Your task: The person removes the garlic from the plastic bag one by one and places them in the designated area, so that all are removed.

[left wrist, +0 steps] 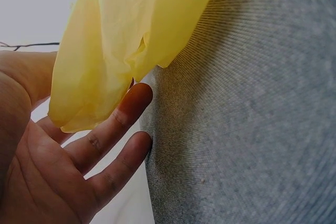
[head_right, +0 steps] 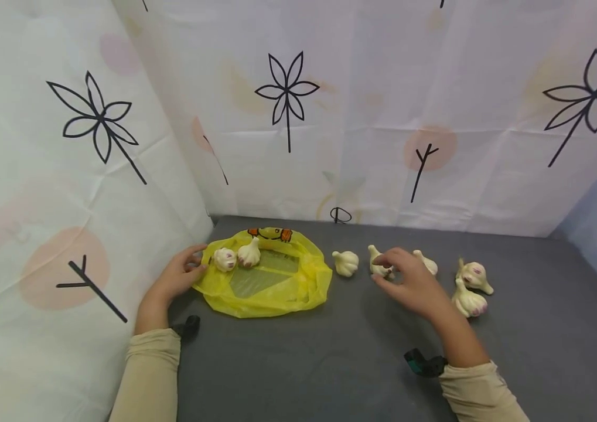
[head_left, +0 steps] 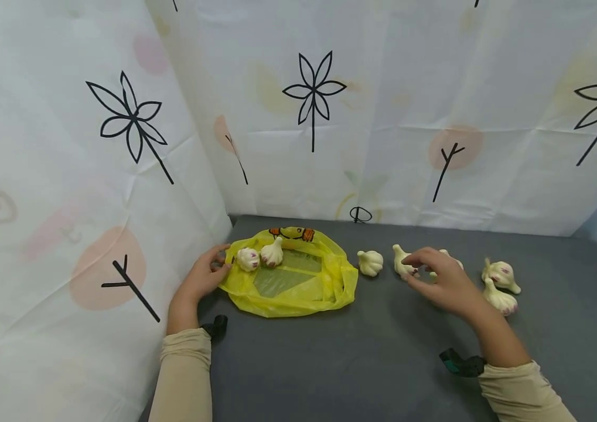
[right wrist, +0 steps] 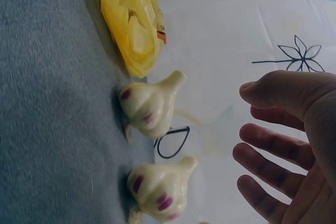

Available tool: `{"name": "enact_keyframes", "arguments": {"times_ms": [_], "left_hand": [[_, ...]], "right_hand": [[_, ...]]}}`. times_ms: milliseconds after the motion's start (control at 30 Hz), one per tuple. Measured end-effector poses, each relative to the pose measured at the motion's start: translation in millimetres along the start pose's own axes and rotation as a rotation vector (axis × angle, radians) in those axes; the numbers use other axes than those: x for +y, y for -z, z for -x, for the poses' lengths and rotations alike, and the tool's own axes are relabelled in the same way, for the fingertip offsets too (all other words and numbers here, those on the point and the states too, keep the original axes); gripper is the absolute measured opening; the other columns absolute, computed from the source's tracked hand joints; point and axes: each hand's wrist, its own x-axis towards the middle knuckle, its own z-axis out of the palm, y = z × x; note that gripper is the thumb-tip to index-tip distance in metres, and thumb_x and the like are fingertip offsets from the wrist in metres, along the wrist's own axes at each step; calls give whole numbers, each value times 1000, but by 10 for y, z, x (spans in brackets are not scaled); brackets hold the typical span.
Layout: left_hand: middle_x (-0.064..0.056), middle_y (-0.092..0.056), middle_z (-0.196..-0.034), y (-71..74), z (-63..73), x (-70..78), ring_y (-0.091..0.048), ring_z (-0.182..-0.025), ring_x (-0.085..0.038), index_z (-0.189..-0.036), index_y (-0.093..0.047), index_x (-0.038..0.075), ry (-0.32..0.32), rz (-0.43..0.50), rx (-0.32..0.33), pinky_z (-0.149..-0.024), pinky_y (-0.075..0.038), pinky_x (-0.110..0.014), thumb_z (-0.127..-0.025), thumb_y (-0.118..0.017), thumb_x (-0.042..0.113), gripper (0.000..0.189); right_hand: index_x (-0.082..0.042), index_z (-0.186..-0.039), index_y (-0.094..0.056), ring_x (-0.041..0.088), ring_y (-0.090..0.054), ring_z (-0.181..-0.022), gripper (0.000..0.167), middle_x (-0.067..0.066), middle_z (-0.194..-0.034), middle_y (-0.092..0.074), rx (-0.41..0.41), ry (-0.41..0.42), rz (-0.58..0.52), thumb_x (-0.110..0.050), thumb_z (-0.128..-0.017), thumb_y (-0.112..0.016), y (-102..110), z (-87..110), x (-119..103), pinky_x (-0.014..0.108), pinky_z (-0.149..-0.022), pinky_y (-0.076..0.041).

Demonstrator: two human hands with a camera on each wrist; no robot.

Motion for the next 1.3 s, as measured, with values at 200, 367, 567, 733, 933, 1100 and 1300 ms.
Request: {"name": "enact_keyframes", "arguments": {"times_ms": [200,367,567,733,933,1100,1300], "left_hand": [[-30,-60,-137,-8,-8,-21,-67,-114,-40,-163,-41,7,7,-3,1,-87,-55,-40,-109,-59,15,57],[-30,-61,-136,-18,-9,-37,-68,-111,-39,-162,-43,6,7,-7,6,-85,-54,-39,-108,-60,16,57],[-30,-60,-137,-20,-6,-42,-67,-114,-40,-162,-42,7,6,1,1,-87,-55,-40,-109,-59,16,57],[-31,-60,-137,-7,-4,-35,-67,-117,-43,-162,-42,7,-6,0,-2,-89,-56,-43,-109,-60,16,57],[-32,-60,-138,29,-12,-57,-66,-117,-44,-162,-42,7,-13,-18,2,-86,-56,-41,-109,-59,17,57],[-31,-61,-135,17,-9,-62,-67,-113,-42,-161,-43,6,-17,-19,5,-84,-56,-40,-108,-60,15,56],[-31,-60,-134,-3,2,-62,-68,-110,-40,-161,-43,5,-15,-9,6,-83,-55,-38,-108,-60,14,56]], "right_hand": [[-13,-115,-76,24,-67,-96,27,3,-112,-72,-10,49,-61,-3,-91,-83,-88,-92,-65,37,-78,-57],[-15,-116,-76,12,-65,-100,30,0,-114,-71,13,83,-127,-1,-90,-82,-163,-199,-162,37,-79,-58],[-12,-114,-76,21,-67,-99,29,7,-114,-73,39,125,-195,2,-90,-82,-300,-367,-288,26,-84,-56],[-13,-117,-76,28,-68,-103,25,7,-116,-73,8,89,-262,-4,-94,-79,-446,-456,-375,37,-84,-58],[-11,-118,-75,29,-68,-103,22,7,-117,-71,-20,40,-384,-6,-97,-77,-622,-607,-506,51,-86,-59],[-8,-120,-74,31,-70,-106,21,16,-119,-71,-31,1,-445,-9,-99,-76,-761,-702,-591,56,-90,-59],[-8,-125,-73,32,-70,-111,24,21,-125,-69,-59,-89,-512,-14,-101,-74,-919,-810,-693,57,-95,-57]]}}
